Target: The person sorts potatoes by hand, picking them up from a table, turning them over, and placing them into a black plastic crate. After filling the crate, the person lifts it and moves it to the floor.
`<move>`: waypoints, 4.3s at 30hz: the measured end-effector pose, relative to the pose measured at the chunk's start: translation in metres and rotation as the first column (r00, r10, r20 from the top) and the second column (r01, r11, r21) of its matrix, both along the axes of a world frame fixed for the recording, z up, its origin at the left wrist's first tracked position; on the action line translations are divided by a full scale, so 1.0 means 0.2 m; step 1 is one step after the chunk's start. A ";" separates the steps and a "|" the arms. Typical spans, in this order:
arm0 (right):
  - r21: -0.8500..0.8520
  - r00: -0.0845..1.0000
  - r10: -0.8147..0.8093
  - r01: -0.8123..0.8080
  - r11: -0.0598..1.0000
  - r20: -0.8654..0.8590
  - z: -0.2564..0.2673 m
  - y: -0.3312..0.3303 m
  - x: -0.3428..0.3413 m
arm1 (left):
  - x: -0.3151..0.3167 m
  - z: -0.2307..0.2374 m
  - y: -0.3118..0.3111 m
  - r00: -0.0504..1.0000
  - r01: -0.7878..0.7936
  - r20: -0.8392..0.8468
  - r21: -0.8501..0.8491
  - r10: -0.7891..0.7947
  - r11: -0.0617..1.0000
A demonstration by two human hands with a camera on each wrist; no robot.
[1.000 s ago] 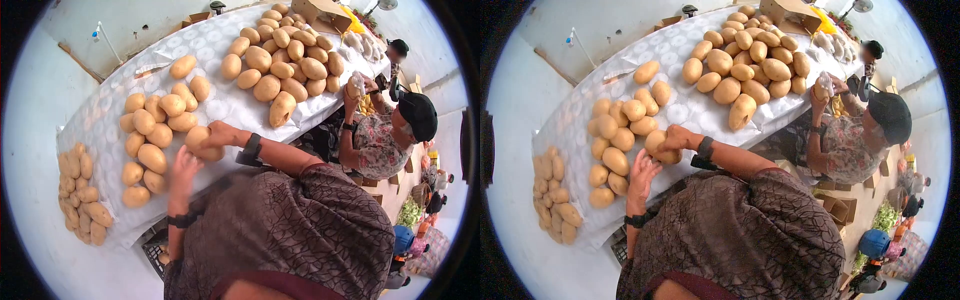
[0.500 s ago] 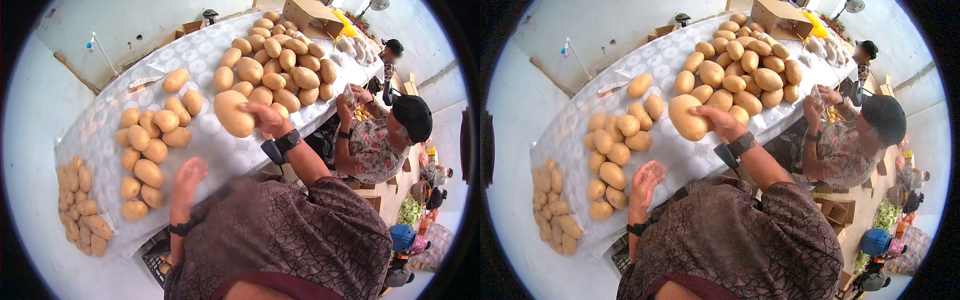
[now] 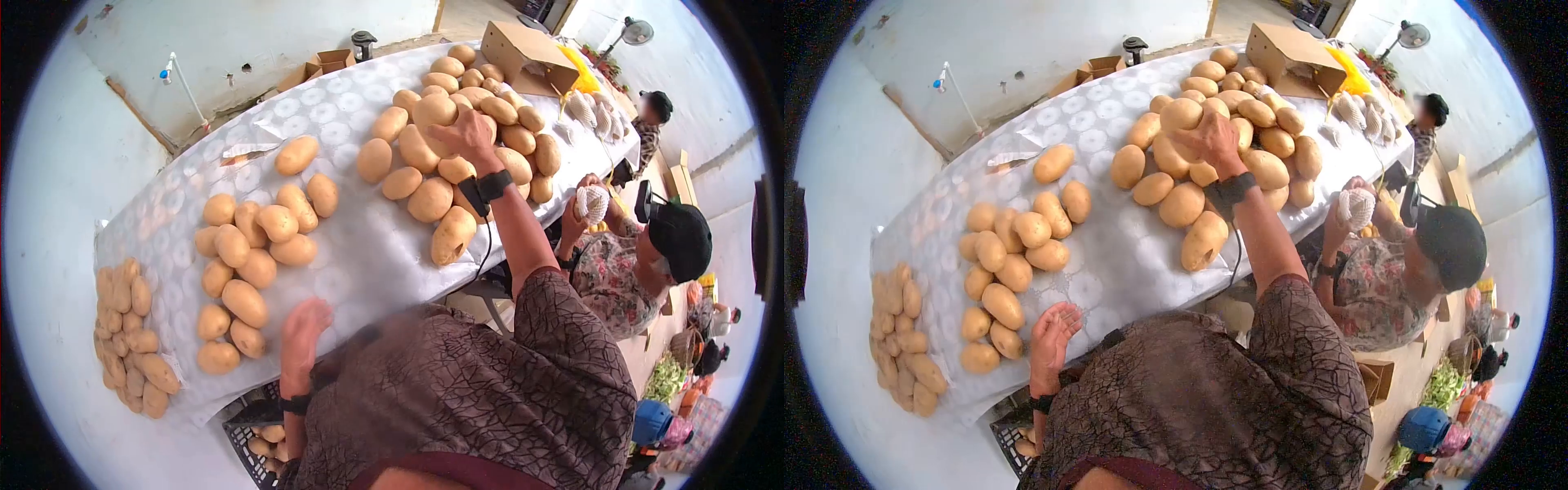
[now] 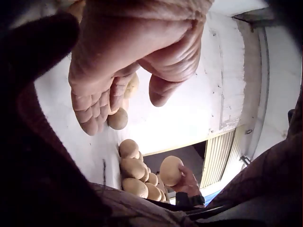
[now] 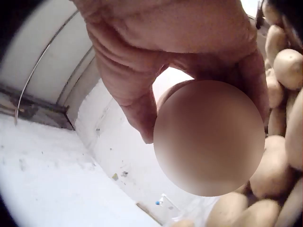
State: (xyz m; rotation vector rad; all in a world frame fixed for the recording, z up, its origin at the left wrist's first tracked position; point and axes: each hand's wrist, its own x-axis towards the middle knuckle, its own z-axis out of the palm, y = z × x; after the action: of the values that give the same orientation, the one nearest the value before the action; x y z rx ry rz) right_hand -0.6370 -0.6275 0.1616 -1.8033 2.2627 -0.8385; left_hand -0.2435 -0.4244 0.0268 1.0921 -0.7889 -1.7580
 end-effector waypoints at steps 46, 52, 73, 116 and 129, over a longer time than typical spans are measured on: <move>0.217 0.931 0.355 -0.364 0.906 0.080 -0.80 -0.24 0.98 | 0.15 0.02 0.30 0.935 -0.074 0.349 -0.001 0.069 0.997; 0.117 0.059 -0.102 -0.594 0.796 0.993 -0.74 -0.13 0.74 | 0.11 0.06 0.22 0.939 -0.031 0.344 0.020 0.022 0.999; -0.048 0.011 0.069 -0.612 0.789 0.998 -0.38 0.52 0.39 | -0.54 0.29 -0.34 0.938 0.318 -0.095 -0.147 -0.333 0.937; 0.016 0.617 0.582 -0.678 0.735 -0.530 -0.76 -0.74 1.09 | -0.11 0.01 0.13 0.878 0.115 0.464 0.034 -0.118 0.993; 0.251 0.569 0.231 -0.641 0.725 0.789 -0.64 -0.63 0.90 | -0.13 0.17 0.05 0.945 0.056 0.322 0.023 -0.061 0.998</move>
State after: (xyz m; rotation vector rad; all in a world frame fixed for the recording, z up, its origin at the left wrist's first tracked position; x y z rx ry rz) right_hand -0.4570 -0.7527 0.0344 -1.3442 1.2377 -0.5835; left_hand -0.2688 -0.4138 0.0607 1.4012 -1.0174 -1.6552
